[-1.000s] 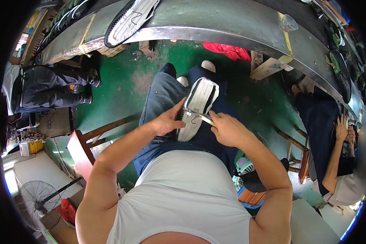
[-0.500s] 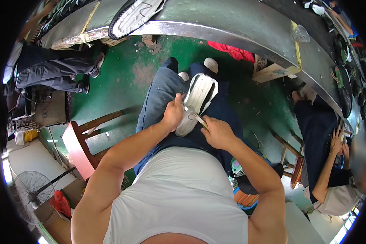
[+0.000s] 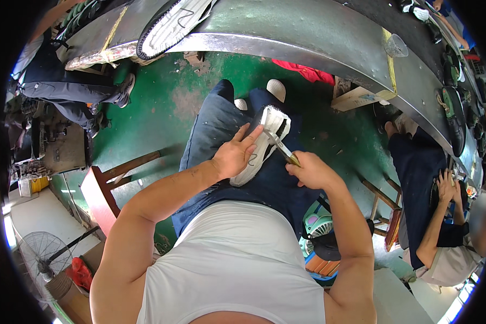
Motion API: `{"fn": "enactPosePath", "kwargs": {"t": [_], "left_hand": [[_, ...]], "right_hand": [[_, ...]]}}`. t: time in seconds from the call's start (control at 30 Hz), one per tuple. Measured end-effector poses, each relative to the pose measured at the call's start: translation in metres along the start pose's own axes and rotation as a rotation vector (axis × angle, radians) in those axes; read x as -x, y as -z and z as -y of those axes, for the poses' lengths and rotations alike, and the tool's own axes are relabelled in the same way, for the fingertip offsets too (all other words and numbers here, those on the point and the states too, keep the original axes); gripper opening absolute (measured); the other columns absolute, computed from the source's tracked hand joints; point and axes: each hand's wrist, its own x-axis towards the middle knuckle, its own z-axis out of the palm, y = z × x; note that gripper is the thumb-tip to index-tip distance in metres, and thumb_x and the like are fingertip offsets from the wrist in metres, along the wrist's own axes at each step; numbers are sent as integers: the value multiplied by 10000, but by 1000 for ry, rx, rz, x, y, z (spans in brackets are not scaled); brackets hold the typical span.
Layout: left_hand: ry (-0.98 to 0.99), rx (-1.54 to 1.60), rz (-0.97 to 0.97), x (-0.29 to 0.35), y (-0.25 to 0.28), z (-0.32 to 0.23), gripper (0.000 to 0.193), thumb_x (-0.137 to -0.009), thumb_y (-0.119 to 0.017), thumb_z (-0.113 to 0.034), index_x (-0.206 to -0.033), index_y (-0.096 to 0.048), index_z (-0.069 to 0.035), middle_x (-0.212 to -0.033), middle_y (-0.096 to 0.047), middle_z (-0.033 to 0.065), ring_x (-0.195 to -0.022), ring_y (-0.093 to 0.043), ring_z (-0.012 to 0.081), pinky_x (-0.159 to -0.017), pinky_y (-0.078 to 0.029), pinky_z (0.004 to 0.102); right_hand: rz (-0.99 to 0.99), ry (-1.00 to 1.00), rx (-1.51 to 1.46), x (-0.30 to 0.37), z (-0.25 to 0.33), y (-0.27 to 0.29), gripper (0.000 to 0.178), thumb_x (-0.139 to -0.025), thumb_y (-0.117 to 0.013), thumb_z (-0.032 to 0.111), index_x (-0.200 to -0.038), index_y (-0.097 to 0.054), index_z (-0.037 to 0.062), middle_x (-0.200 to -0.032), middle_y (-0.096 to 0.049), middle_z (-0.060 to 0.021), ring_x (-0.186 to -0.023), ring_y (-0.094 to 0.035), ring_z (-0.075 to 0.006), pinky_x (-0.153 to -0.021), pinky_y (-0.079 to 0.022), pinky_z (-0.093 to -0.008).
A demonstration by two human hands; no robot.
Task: Use pliers to stretch and pull the upper material over the last on the assembly line.
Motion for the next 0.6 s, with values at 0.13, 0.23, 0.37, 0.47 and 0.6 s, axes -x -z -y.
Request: {"fn": "enactPosePath", "kwargs": {"t": [0.13,0.23,0.37,0.47,0.6], "left_hand": [[65,-55,158,-2,12,-3,591,-1039,-418,-316,-1582,-184,-294,-1517,-287,358,-984,-660,483,-878,-560,480],[54,-130,245,-8,30,-23,574,-1047,-396,-363,-1580,-195,-295,-1524,-262,370,-1000,-662,476,-909,-547,480],[78,59,61,13,11,-9,614,-1013,-528,-268,-1557,-273,-136,-1387,-452,389,-1112,-636,425,-997,-496,412],[229,454,-170,31,-10,2,625,-979,-587,-225,-1521,-329,-49,-1393,-486,345,-1189,-609,380,-1035,-464,378],[325,518,-63,40,-2,-4,831,-865,-722,-194,-1536,-267,-13,-1317,-574,292,-1222,-589,356,-1051,-442,371]], "right_hand": [[-371,342,104,-16,-3,-18,330,-978,-582,299,-1051,-568,-23,-897,-657,-247,-870,-639,-434,-758,-503,-471],[-540,444,127,-40,-6,-24,346,-1007,-533,312,-1067,-556,-28,-896,-654,-261,-879,-638,-443,-772,-503,-487],[-387,288,333,-47,-4,-18,337,-1012,-518,313,-1008,-539,-23,-860,-657,-253,-825,-639,-460,-736,-502,-506],[-374,393,201,-30,2,-22,337,-1011,-516,315,-984,-532,-20,-846,-660,-250,-808,-639,-464,-722,-501,-517],[-220,335,301,-24,-19,-58,364,-994,-548,351,-1013,-556,-13,-853,-657,-246,-865,-637,-447,-733,-496,-496]]}}
